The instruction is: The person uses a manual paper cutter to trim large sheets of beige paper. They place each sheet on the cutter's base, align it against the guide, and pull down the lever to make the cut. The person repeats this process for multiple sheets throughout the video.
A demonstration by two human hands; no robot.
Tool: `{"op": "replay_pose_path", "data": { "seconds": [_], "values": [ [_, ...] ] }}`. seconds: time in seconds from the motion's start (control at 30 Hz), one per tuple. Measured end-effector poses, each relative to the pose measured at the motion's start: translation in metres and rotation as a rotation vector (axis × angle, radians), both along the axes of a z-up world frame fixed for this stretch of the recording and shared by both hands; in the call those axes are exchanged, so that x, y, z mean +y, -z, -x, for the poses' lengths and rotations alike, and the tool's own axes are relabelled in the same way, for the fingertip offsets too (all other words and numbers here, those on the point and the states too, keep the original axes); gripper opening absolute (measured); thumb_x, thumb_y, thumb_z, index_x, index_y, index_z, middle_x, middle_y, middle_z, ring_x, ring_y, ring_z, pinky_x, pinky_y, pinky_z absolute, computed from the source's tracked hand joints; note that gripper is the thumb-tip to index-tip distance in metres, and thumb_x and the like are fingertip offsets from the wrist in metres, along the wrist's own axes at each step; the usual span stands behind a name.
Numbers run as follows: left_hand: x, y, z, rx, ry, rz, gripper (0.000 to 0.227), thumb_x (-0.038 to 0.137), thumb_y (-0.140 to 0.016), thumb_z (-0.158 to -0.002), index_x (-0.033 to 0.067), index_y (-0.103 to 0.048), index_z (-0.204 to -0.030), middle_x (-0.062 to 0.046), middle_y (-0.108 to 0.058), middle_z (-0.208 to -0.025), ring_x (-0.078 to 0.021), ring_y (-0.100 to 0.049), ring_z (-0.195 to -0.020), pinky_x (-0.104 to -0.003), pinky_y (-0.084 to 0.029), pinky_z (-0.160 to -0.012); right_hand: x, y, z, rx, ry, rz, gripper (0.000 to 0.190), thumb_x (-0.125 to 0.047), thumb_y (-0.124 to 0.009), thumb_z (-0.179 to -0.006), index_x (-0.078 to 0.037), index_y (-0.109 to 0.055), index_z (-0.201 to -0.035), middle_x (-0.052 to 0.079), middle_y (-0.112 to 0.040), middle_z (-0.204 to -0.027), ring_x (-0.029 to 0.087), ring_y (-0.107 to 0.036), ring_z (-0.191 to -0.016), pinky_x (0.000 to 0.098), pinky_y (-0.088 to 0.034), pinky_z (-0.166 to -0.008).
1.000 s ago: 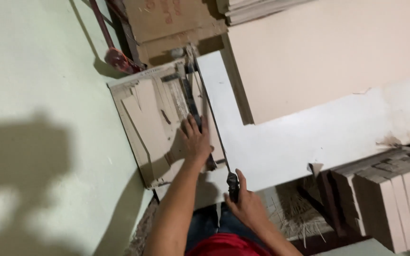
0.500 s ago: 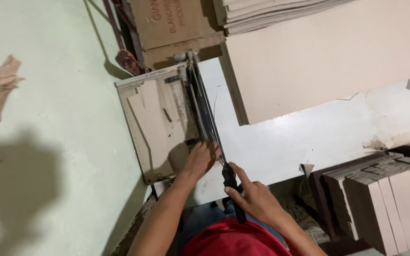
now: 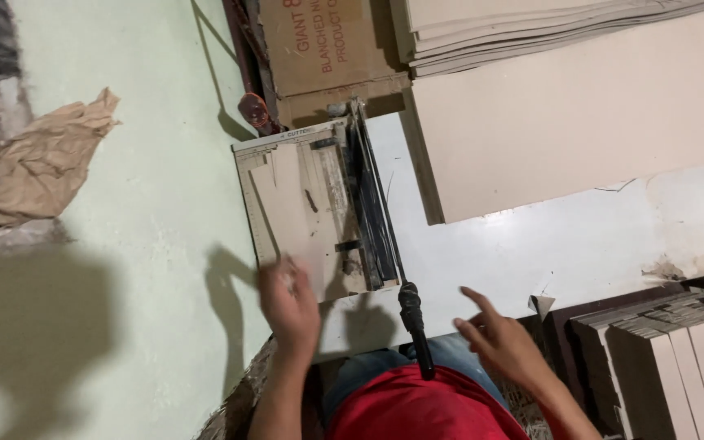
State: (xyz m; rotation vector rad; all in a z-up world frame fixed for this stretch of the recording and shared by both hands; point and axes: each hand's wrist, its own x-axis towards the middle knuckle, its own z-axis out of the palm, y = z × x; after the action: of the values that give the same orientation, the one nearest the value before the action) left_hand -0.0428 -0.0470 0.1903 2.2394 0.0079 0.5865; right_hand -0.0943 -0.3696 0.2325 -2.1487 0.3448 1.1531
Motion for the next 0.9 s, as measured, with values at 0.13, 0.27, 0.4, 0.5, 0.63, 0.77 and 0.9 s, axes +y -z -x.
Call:
{"op": "replay_pose_path", "data": {
  "seconds": [0.13, 0.27, 0.4, 0.5, 0.63, 0.77, 0.9],
  "values": [
    [0.027, -0.014, -0.065, 0.134, -0.211, 0.06, 0.029, 0.012, -0.052, -0.109, -0.0045, -0.058, -0.132, -0.011, -0.059, -0.101, -0.0223, -0.055, -0.089, -0.033, -0.048, -0.079, -0.021, 0.011, 0.015, 0.001, 0.11, 0.082, 0.069, -0.047, -0.055, -0.093, -0.033, -0.036, -0.158, 0.007, -0.085, -0.104, 0.021, -0.081, -0.083, 0.034, -0.059, -0.078],
    [0.055, 0.06, -0.121, 0.487, -0.32, 0.139, 0.046, 0.02, -0.051, -0.107, 0.0072, -0.045, -0.151, -0.013, -0.062, -0.126, -0.0308, -0.052, -0.119, -0.045, -0.047, -0.096, -0.037, 0.027, 0.037, 0.068, 0.187, 0.181, 0.068, -0.054, -0.049, -0.095, -0.034, -0.037, -0.159, 0.008, -0.057, -0.065, 0.021, -0.056, -0.06, 0.0322, -0.042, -0.066],
    [0.064, 0.143, -0.117, 1.043, -0.412, 0.11, 0.099, 0.059, -0.055, -0.097, 0.0112, -0.001, -0.164, -0.016, -0.01, -0.172, -0.0408, -0.008, -0.157, -0.066, -0.02, -0.12, -0.056, 0.056, 0.069, 0.135, 0.306, 0.199, 0.071, -0.053, -0.052, -0.091, -0.036, -0.037, -0.158, 0.012, -0.081, -0.121, 0.029, -0.087, -0.078, 0.0391, -0.06, -0.083],
    [0.044, 0.127, -0.12, 1.372, -0.442, 0.115, 0.123, 0.075, -0.057, -0.082, 0.0075, 0.004, -0.164, -0.015, -0.003, -0.17, -0.0431, -0.018, -0.15, -0.06, -0.034, -0.116, -0.072, 0.077, 0.089, 0.221, 0.33, 0.229, 0.071, -0.055, -0.05, -0.092, -0.034, -0.035, -0.159, 0.011, -0.079, -0.128, 0.028, -0.086, -0.094, 0.0402, -0.062, -0.088],
    [0.034, 0.166, -0.13, 1.362, -0.419, -0.11, 0.119, 0.076, -0.068, -0.078, 0.0085, -0.014, -0.16, -0.014, -0.021, -0.161, -0.0378, -0.027, -0.143, -0.058, -0.039, -0.106, -0.088, 0.11, 0.101, 0.296, 0.339, 0.29, 0.065, -0.053, -0.056, -0.094, -0.033, -0.043, -0.155, 0.009, -0.085, -0.096, 0.024, -0.084, -0.078, 0.0348, -0.058, -0.072],
    [0.032, 0.182, -0.137, 1.268, -0.359, -0.206, 0.089, 0.047, -0.067, -0.096, 0.004, -0.019, -0.158, -0.023, -0.023, -0.16, -0.0449, -0.037, -0.134, -0.059, -0.048, -0.098, -0.106, 0.157, 0.081, 0.105, 0.257, 0.222, 0.071, -0.061, -0.054, -0.089, -0.028, -0.047, -0.151, 0.004, -0.056, -0.154, 0.032, -0.064, -0.132, 0.0456, -0.051, -0.105],
    [0.037, 0.205, -0.142, 1.28, -0.369, -0.257, 0.088, 0.043, -0.064, -0.1, 0.0045, -0.013, -0.161, -0.016, -0.017, -0.165, -0.0416, -0.041, -0.134, -0.057, -0.054, -0.092, -0.103, 0.184, 0.006, 0.009, 0.292, 0.129, 0.068, -0.059, -0.054, -0.09, -0.027, -0.05, -0.15, 0.002, -0.084, -0.105, 0.017, -0.077, -0.098, 0.0348, -0.053, -0.087]
  ]
}}
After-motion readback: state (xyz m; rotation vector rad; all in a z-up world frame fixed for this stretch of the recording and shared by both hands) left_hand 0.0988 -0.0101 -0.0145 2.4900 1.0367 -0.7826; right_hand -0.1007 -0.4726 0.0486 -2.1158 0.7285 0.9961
